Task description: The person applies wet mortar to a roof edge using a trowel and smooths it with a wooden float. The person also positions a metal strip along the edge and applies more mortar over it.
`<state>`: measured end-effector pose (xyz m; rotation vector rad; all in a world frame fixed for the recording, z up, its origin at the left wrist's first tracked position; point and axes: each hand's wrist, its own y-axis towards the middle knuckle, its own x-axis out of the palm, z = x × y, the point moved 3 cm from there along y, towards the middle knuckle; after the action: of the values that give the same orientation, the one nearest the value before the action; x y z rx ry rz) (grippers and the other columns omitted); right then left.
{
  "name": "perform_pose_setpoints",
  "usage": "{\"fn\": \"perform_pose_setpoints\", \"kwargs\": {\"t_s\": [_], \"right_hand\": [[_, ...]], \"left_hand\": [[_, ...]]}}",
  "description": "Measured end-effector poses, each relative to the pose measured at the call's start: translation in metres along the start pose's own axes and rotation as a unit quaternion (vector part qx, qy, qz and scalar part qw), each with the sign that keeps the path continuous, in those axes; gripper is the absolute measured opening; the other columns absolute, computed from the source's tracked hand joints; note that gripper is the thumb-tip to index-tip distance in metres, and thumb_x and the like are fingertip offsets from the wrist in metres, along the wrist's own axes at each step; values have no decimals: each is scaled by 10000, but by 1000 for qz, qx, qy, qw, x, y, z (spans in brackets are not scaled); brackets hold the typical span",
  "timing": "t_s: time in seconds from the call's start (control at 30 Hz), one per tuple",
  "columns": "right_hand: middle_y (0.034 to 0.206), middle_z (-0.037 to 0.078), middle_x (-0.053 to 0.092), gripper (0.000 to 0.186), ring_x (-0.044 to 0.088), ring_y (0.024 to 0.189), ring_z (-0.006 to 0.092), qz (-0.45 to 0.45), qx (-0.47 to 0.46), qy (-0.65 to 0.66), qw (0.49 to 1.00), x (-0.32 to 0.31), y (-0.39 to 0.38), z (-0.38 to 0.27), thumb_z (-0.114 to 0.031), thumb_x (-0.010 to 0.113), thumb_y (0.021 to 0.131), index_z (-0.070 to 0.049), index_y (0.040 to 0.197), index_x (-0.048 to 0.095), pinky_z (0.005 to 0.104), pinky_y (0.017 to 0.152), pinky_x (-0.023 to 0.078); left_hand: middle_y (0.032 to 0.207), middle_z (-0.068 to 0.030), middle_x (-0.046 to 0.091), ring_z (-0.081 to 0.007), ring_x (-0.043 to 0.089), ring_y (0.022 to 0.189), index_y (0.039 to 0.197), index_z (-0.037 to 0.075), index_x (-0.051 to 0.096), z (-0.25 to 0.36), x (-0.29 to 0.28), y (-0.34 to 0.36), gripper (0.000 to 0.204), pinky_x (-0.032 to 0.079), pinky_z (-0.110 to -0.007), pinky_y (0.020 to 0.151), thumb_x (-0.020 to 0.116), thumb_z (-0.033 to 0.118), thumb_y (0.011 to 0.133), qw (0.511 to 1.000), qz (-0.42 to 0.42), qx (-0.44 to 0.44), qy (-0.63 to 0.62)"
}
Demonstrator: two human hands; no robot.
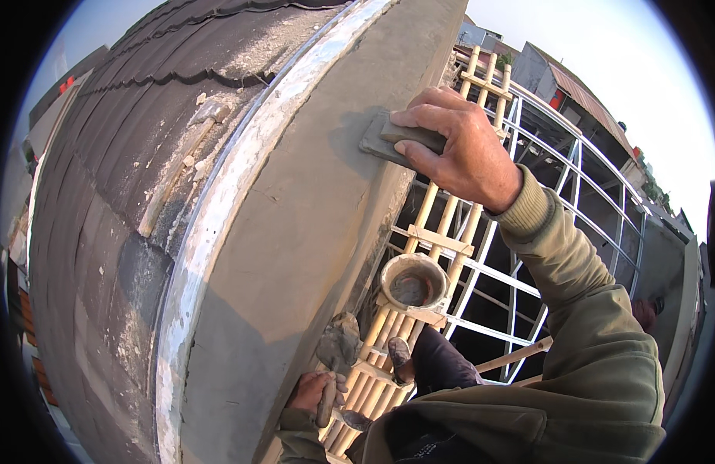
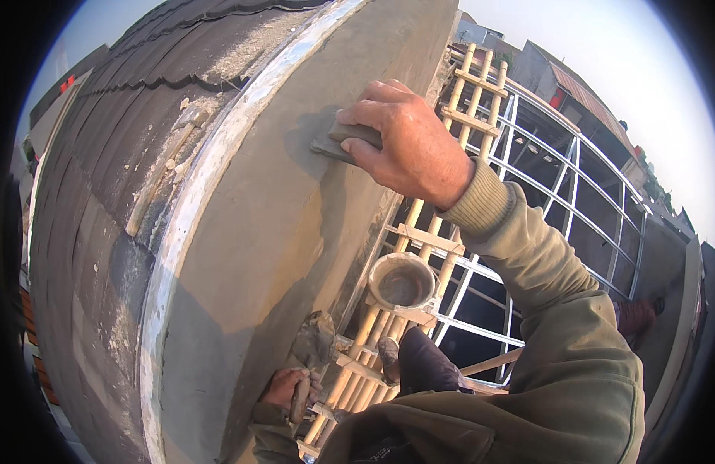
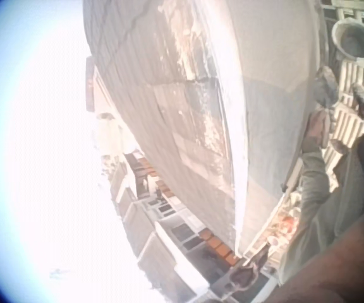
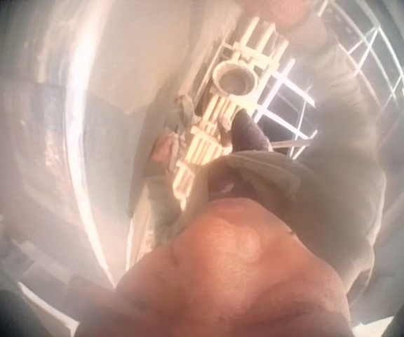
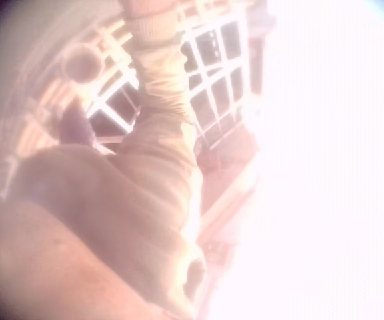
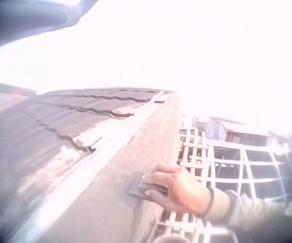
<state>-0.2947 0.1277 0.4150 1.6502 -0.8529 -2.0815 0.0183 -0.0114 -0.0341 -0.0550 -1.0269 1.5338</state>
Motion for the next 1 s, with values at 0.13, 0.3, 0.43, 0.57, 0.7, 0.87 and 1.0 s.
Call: {"fn": "perform_pose_setpoints", "kwargs": {"t_s": [0.13,0.3,0.43,0.57,0.7,0.87,1.0], "right_hand": [[1021,163,740,316,742,972,283,12,-14,-212,977,5,57,57,-193,775,929,15,1167,789,390,869,618],[1037,163,763,308,757,954,269,-40,51,36,997,-10,8,-28,-153,782,918,26,1169,784,392,854,613],[934,176,709,240,696,892,381,25,-20,-20,999,12,17,-30,-137,752,881,21,1057,786,474,855,573],[955,180,687,263,672,893,359,13,36,-97,995,1,42,13,-152,764,878,28,1069,777,471,843,563],[966,143,672,369,649,891,302,-12,-4,39,999,-1,-11,-100,-62,839,796,24,1150,775,437,819,569],[1001,157,702,348,672,898,261,11,10,-64,998,15,3,-51,-83,831,843,28,1168,777,401,767,575],[989,216,725,285,700,966,398,31,88,-139,986,9,60,66,-177,758,895,40,1077,785,482,910,560]], "left_hand": [[946,-209,699,-284,681,703,1154,-119,635,1,10,28,342,595,-425,685,495,184,1077,997,-61,1,-46],[941,-209,711,-271,682,686,1151,-111,641,-3,5,-2,351,590,-424,666,489,197,1077,1000,2,2,-8],[954,-220,720,-271,687,683,1154,-119,643,-2,4,13,360,591,-418,665,478,193,1084,1000,-21,8,11],[955,-220,722,-275,693,686,1172,-129,641,6,18,25,367,592,-410,662,474,188,1089,997,-72,12,-16],[956,-212,722,-270,706,697,1196,-133,632,-6,-2,14,376,601,-413,653,468,189,1094,999,-40,6,-11],[965,-206,739,-257,721,708,1206,-123,643,8,13,8,369,611,-412,644,480,188,1090,999,-29,-9,41],[988,-205,751,-246,730,716,1211,-113,648,15,21,4,366,634,-406,673,491,194,1088,999,-32,-1,39]]}}
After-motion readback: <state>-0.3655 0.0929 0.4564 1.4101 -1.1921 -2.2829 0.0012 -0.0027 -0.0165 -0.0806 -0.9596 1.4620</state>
